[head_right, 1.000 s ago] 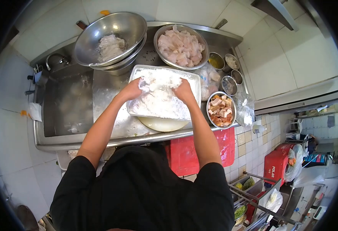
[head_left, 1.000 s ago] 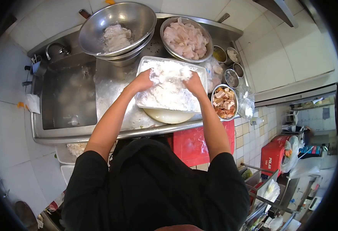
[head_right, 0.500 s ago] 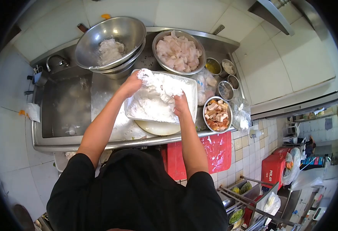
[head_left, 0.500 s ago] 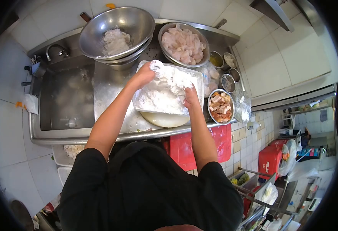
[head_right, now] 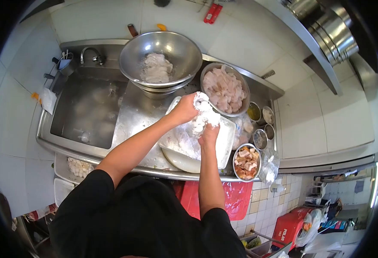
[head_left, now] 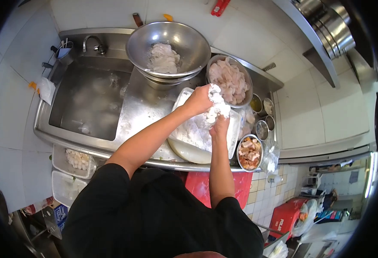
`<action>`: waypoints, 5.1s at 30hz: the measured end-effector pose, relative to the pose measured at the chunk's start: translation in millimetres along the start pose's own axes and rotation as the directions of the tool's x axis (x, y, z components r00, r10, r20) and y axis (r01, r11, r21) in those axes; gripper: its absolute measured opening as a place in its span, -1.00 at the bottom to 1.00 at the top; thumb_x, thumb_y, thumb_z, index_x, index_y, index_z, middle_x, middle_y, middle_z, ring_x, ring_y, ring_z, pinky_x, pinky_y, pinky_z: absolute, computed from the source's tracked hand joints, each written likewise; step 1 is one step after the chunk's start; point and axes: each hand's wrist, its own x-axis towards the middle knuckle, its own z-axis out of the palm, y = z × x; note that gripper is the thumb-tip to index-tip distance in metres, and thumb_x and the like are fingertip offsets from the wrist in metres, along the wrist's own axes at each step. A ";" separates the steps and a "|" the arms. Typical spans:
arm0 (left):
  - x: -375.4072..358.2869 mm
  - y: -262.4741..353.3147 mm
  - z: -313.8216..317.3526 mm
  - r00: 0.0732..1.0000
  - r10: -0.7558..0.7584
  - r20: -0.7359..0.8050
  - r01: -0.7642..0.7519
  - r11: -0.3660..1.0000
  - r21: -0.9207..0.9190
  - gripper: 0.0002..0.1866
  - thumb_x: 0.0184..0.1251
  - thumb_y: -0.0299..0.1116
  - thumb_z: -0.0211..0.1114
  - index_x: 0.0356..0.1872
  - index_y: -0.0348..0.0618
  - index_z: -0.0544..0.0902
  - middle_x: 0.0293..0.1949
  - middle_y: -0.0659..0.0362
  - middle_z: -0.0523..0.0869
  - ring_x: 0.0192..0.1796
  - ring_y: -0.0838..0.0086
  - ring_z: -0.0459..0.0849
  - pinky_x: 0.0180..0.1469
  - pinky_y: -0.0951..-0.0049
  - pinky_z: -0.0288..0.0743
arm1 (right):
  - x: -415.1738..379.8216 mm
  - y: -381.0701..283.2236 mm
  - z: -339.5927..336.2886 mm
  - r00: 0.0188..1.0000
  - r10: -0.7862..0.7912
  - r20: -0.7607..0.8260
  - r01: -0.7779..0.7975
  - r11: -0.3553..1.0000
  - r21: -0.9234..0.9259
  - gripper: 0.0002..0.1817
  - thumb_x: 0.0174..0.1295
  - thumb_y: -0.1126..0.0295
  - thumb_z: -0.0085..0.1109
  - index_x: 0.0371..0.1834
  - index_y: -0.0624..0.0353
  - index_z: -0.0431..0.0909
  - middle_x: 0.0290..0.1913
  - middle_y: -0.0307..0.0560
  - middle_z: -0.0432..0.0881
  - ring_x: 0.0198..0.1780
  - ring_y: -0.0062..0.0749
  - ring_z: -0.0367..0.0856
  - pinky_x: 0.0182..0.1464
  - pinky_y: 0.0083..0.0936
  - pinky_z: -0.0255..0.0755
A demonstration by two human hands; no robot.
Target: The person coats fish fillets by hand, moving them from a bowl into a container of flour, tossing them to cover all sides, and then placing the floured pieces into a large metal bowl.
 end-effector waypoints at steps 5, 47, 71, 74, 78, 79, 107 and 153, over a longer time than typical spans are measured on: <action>-23.9 3.0 -59.5 0.993 0.000 -0.120 -0.017 0.989 -0.147 -0.65 0.13 -0.49 0.33 -0.01 -0.24 0.58 -0.14 0.09 0.72 -0.10 0.43 0.66 0.00 0.44 0.48 | 48.7 -43.4 56.6 0.953 -0.286 0.099 0.302 0.906 -0.295 -0.59 0.11 0.63 -0.04 0.09 0.33 0.42 -0.02 -0.08 0.60 0.00 -0.34 0.59 0.06 -0.45 0.45; -55.2 -76.7 -2.5 0.874 -0.258 0.411 -0.093 0.743 0.663 -0.56 -0.05 -0.56 0.26 -0.02 -0.24 0.62 0.06 -0.08 0.56 0.10 0.14 0.56 0.13 0.26 0.46 | -35.9 -11.4 -59.8 0.902 0.204 0.380 0.417 -0.192 -0.888 -0.58 0.00 0.37 0.28 -0.05 0.32 0.58 -0.02 0.23 0.58 0.04 0.08 0.53 0.14 -0.22 0.41; -16.7 -63.7 -39.1 0.949 -0.315 0.012 0.310 0.940 0.142 -0.69 0.06 -0.50 0.20 -0.12 -0.32 0.63 -0.18 -0.10 0.71 -0.14 0.18 0.69 -0.05 0.35 0.49 | -26.5 -29.7 -29.7 0.809 0.356 0.468 0.576 -0.323 -0.751 -0.66 -0.04 0.53 0.14 -0.12 0.28 0.62 -0.02 0.23 0.58 0.06 -0.01 0.53 0.13 -0.30 0.40; -11.6 -74.3 -39.5 0.945 -0.325 -0.029 0.326 0.933 0.153 -0.68 0.04 -0.47 0.24 -0.12 -0.31 0.62 -0.17 -0.13 0.71 -0.11 0.08 0.69 -0.04 0.31 0.50 | -23.2 -22.1 -37.8 0.924 0.143 0.354 0.368 -0.085 -0.926 -0.65 0.00 0.51 0.15 -0.08 0.31 0.60 -0.06 0.29 0.60 0.03 0.06 0.56 0.12 -0.27 0.41; 1.1 -90.8 -23.3 0.957 -0.291 -0.003 0.276 0.905 0.325 -0.70 0.02 -0.45 0.26 -0.17 -0.32 0.62 -0.13 -0.17 0.69 -0.06 0.01 0.66 0.01 0.25 0.52 | -20.3 -50.9 -30.3 0.982 0.156 0.109 0.087 0.142 -0.986 -0.61 0.09 0.47 0.15 0.01 0.38 0.54 -0.06 0.36 0.59 0.04 0.15 0.55 0.13 -0.26 0.41; 2.6 -90.0 -14.0 0.951 -0.306 0.047 0.263 0.879 0.398 -0.70 0.04 -0.46 0.23 -0.15 -0.33 0.60 -0.12 -0.20 0.67 -0.04 -0.02 0.65 0.03 0.19 0.52 | -18.6 -50.1 -35.6 0.985 0.145 0.089 0.065 0.165 -0.984 -0.60 0.11 0.46 0.15 0.03 0.39 0.53 -0.04 0.38 0.59 0.05 0.16 0.54 0.13 -0.27 0.41; -23.6 -79.1 9.3 0.886 -0.444 0.132 0.450 0.893 -0.020 -0.64 0.11 -0.47 0.23 -0.02 -0.34 0.60 -0.09 0.00 0.71 -0.05 0.32 0.66 0.03 0.41 0.48 | -9.3 23.0 -52.3 0.993 0.112 -0.029 -0.111 0.856 -0.506 -0.43 0.05 0.60 0.13 0.20 0.47 0.28 0.04 0.14 0.57 0.05 -0.18 0.57 0.13 -0.44 0.40; -29.5 -110.6 -4.1 0.768 -0.582 0.267 0.639 0.720 -0.270 -0.64 0.13 -0.61 0.04 -0.02 -0.39 0.58 -0.13 -0.04 0.69 -0.11 0.32 0.68 -0.13 0.36 0.58 | -11.4 -9.3 -96.1 0.941 0.322 -0.106 -0.311 0.944 0.107 -0.61 0.32 0.43 -0.16 0.18 0.34 0.37 0.05 0.15 0.56 0.02 -0.06 0.62 0.01 -0.07 0.59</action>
